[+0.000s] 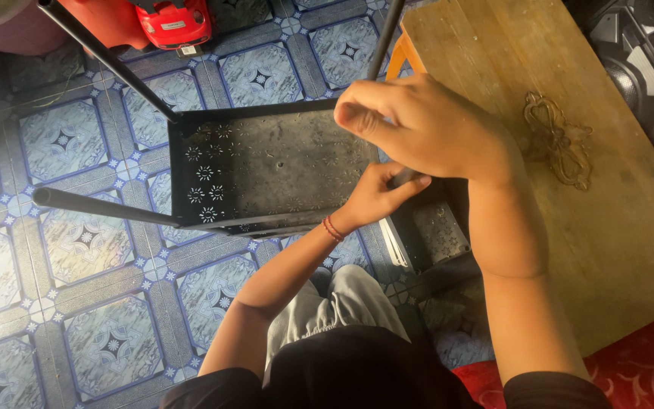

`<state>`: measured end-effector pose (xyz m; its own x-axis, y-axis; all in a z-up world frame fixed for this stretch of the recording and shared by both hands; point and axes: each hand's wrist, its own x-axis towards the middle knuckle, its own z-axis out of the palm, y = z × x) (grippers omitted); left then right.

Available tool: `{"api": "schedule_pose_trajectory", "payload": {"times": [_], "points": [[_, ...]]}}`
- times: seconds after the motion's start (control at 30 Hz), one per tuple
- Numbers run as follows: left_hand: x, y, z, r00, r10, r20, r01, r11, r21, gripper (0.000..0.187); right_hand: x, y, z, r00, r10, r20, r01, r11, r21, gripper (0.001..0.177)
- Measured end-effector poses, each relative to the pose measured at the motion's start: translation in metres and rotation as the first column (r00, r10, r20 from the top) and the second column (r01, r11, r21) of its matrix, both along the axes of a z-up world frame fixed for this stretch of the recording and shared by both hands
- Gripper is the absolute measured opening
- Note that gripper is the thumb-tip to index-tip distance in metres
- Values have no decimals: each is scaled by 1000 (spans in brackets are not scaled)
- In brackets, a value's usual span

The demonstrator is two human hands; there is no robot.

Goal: The person kneels on a tiled floor and takes apart a small tiered metal rack, pulling the black legs off the shelves and separating the frame. They then handle white plastic trays and tubes, detaching the tubes from the trays and setting the parts on the floor.

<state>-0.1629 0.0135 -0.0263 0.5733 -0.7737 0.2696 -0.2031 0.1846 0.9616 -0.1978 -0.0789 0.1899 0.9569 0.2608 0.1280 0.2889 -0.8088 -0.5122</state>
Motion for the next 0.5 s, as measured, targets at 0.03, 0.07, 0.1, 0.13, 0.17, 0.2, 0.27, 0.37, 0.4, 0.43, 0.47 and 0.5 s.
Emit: {"api": "schedule_pose_trajectory", "payload": {"times": [0.03,0.07,0.1,0.13,0.17,0.2,0.27,0.37,0.4,0.43,0.47,0.5], "points": [[-1,-5,-5,1000,13,-8,-13,999,-30,27,0,-1,-2,999,23,39,-24,1000,19,44],[-1,-9,-10,1000,26,-17,-27,998,-61,36,0,-1,-3,996,46,79,-50,998,38,45],[-1,-11,-14,1000,29,-10,-30,997,-67,39,0,-1,-5,991,69,119,-76,996,55,46],[0,-14,-19,999,32,-5,-32,997,-75,42,-1,-2,-7,990,67,125,-73,996,48,47],[0,-16,-22,999,35,1,-35,996,-83,46,-2,-3,-8,989,65,131,-71,997,41,48],[1,-17,-25,999,37,10,-36,995,-96,45,-2,-3,-10,989,63,136,-69,997,36,49],[1,-18,-29,999,42,31,-38,992,-122,45,-3,-4,-13,993,20,113,-23,999,23,50],[2,-19,-29,997,68,33,-66,996,-56,43,-1,-4,-16,994,-18,111,16,1000,22,54],[2,-19,-28,996,74,44,-72,996,-52,43,-1,-4,-17,993,-26,114,24,999,24,56],[2,-19,-28,995,80,55,-78,996,-48,43,-1,-4,-18,994,-31,106,28,999,26,56],[2,-19,-28,994,84,66,-81,996,-44,43,-1,-5,-19,995,-37,97,35,999,27,57],[2,-20,-28,995,82,56,-80,996,-50,42,-1,-6,-20,995,-44,88,42,999,28,57]]}}
